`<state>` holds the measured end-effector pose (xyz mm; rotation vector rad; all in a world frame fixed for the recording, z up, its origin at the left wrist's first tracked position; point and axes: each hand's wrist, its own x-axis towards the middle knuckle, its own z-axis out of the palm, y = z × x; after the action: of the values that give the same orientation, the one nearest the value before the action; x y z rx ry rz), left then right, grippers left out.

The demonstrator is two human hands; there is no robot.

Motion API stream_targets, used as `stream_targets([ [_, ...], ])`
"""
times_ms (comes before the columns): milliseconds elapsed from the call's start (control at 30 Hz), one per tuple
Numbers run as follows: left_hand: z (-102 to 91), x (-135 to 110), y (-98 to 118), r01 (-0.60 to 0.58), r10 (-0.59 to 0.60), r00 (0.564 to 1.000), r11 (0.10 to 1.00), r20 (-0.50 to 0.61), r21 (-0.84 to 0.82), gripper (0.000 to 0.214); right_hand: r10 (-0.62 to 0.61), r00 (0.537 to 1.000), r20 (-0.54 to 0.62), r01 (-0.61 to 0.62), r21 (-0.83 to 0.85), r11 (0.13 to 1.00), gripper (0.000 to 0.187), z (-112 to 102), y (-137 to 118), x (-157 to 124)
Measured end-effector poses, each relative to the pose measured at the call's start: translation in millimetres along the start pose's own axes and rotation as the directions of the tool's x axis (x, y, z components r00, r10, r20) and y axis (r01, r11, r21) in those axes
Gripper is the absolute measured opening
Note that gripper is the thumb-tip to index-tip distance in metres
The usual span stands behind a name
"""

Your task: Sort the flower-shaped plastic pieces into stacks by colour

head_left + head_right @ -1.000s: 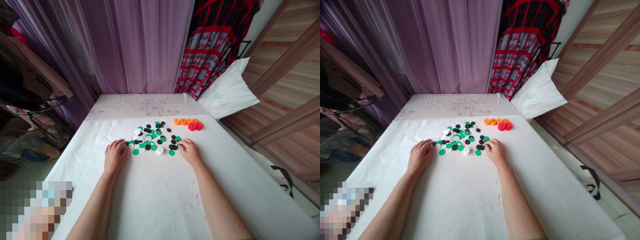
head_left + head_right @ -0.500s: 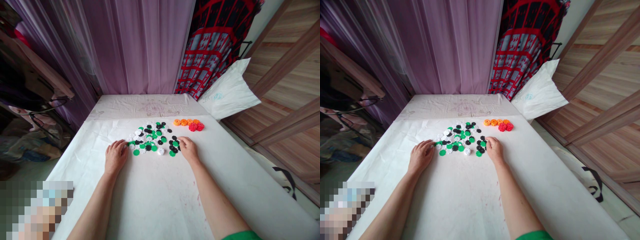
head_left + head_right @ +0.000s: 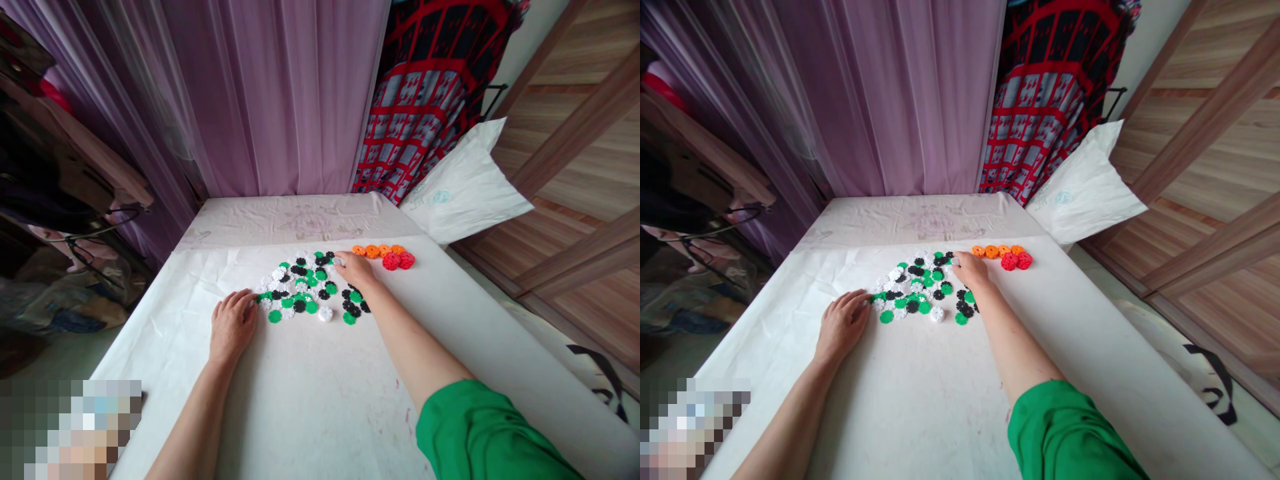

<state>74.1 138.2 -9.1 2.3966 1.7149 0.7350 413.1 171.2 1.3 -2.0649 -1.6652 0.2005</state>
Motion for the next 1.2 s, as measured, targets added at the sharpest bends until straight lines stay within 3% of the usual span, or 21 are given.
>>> stream_targets([
  [400, 0.8, -0.4, -0.9, 0.026, -0.026, 0.999, 1.0, 0.02, -0.014, 0.034, 0.134, 0.983, 0.127, -0.133, -0.016, 0.991, 0.045, -1.9, -2.0, 14.2],
  [567, 0.8, -0.7, -0.6, 0.022, -0.021, 1.0, 1.0, 0.014, -0.015, 0.033, 0.167, 0.977, 0.136, -0.17, 0.009, 0.985, 0.025, -2.2, -1.8, 18.3],
  [733, 0.9, -0.7, 0.0, 0.014, -0.014, 1.0, 1.0, -0.008, -0.019, 0.033, 0.171, 0.984, 0.047, -0.174, 0.076, 0.982, 0.019, -1.7, -3.5, 10.3],
  [900, 1.1, -0.5, 1.0, 0.022, -0.023, 1.0, 0.999, -0.01, -0.024, 0.032, 0.162, 0.984, -0.078, -0.141, 0.227, 0.964, 0.041, -3.0, -7.6, -34.0],
  [1000, 0.0, -0.1, 2.3, 0.02, -0.02, 1.0, 1.0, 0.001, -0.023, 0.033, 0.037, 0.984, -0.176, 0.055, 0.492, 0.869, 0.041, -5.2, -17.4, -78.1],
  [1100, -0.8, 0.2, 2.8, 0.015, -0.015, 1.0, 1.0, 0.015, -0.019, 0.033, -0.088, 0.985, -0.149, 0.15, 0.475, 0.867, 0.041, -7.9, -31.7, -112.4],
  [1200, -0.7, -0.3, 2.5, 0.022, -0.022, 1.0, 1.0, 0.015, -0.016, 0.033, -0.154, 0.981, -0.114, 0.188, 0.41, 0.892, 0.041, -9.5, -43.9, -125.9],
])
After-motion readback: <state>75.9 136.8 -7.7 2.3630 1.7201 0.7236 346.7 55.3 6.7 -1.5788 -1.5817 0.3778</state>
